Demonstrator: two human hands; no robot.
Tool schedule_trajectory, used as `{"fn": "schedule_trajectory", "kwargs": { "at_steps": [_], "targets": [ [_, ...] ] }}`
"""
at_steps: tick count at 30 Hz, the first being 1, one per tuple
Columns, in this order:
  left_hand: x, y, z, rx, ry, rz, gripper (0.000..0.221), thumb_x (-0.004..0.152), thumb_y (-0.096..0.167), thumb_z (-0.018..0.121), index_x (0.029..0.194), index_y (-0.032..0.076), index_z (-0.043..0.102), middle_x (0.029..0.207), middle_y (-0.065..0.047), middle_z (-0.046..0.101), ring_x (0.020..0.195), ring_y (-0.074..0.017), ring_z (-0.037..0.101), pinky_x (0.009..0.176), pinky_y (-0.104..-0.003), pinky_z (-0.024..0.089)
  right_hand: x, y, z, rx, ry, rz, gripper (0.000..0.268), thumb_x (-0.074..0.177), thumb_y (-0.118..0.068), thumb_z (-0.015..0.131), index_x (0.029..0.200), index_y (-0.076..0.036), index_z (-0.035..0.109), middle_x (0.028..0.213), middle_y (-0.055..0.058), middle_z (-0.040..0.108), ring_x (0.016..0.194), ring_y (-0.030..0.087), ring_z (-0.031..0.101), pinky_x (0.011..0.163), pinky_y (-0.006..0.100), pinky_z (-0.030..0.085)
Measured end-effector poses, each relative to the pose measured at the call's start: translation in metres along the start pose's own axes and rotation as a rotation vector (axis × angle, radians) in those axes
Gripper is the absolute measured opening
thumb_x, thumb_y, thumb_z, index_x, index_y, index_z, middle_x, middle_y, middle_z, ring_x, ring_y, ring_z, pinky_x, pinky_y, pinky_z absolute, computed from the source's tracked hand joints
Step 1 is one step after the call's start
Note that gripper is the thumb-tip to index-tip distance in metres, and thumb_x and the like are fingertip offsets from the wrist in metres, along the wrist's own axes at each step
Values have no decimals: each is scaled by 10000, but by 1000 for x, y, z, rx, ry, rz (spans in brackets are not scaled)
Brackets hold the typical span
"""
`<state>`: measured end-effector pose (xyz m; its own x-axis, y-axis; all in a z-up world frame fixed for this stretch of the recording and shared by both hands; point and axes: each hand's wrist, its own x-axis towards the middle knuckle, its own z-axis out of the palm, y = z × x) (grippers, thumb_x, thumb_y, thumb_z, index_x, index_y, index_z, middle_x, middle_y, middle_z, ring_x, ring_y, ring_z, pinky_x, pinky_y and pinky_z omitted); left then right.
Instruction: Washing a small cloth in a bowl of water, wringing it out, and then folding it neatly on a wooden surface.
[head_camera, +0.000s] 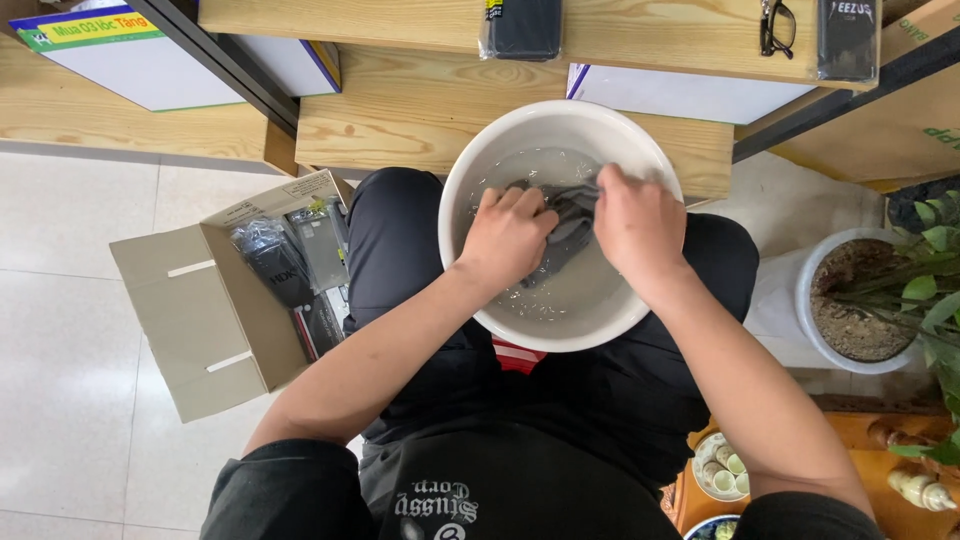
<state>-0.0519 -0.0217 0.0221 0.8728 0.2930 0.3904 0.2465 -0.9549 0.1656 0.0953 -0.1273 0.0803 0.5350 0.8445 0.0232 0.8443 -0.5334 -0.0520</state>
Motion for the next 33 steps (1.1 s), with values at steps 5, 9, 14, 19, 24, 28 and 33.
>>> {"fn": "schedule_trajectory", "kwargs": {
  "at_steps": [5, 9, 14, 19, 24, 28, 33],
  "targets": [
    [0, 11, -9, 6, -427, 65, 257, 739, 209, 741, 992, 164, 722, 899, -53, 622, 818, -238, 622, 700, -374, 471, 11, -11, 19, 115, -278, -105, 116, 910, -161, 594, 1007, -147, 657, 884, 116, 711, 881, 348, 713, 739, 475, 577],
    [0, 11, -8, -3, -697, 44, 359, 812, 266, 693, 1153, 155, 694, 1045, -109, 596, 936, -275, 608, 677, -396, 533, 26, -6, 38, 158, -363, -57, 202, 889, -131, 630, 1062, -45, 688, 922, 214, 709, 898, 396, 705, 725, 513, 588],
    [-5, 5, 0, 47, -591, -17, 316, 778, 192, 738, 1092, 165, 717, 990, -92, 584, 930, -258, 588, 660, -382, 541, 20, -10, 30, 205, -416, -78, 238, 889, -143, 629, 1096, -49, 701, 922, 223, 700, 939, 421, 692, 776, 521, 576],
    [5, 1, -18, -206, -506, -198, 296, 712, 264, 674, 975, 129, 677, 1005, -84, 560, 1043, -289, 540, 812, -534, 519, 18, -4, -33, 358, -287, -56, 166, 919, -144, 597, 937, -34, 719, 762, 218, 708, 881, 468, 669, 821, 542, 526],
    [22, 6, -62, -538, -260, -388, 770, 677, 176, 626, 1398, 74, 377, 1225, -151, 447, 1237, -370, 431, 1014, -498, 420, 1, -9, -117, 687, -138, -71, 101, 897, -68, 614, 926, 10, 671, 702, 138, 709, 722, 233, 724, 699, 368, 552],
    [28, 11, -73, -945, -270, -319, 916, 749, 136, 685, 1524, 28, 208, 1498, -294, 287, 1459, -478, 181, 1206, -589, 144, -9, -13, -160, 760, -101, -175, 112, 922, -23, 607, 853, -4, 692, 687, 104, 712, 671, 200, 705, 655, 311, 539],
    [45, 15, -51, -1110, -182, -243, 719, 709, 451, 809, 1246, 131, 453, 1063, -12, 556, 931, -177, 541, 810, -317, 438, -12, -25, -186, 846, -127, -128, 102, 922, -93, 691, 830, -52, 677, 714, 45, 720, 694, 101, 736, 621, 205, 540]
  ]
}}
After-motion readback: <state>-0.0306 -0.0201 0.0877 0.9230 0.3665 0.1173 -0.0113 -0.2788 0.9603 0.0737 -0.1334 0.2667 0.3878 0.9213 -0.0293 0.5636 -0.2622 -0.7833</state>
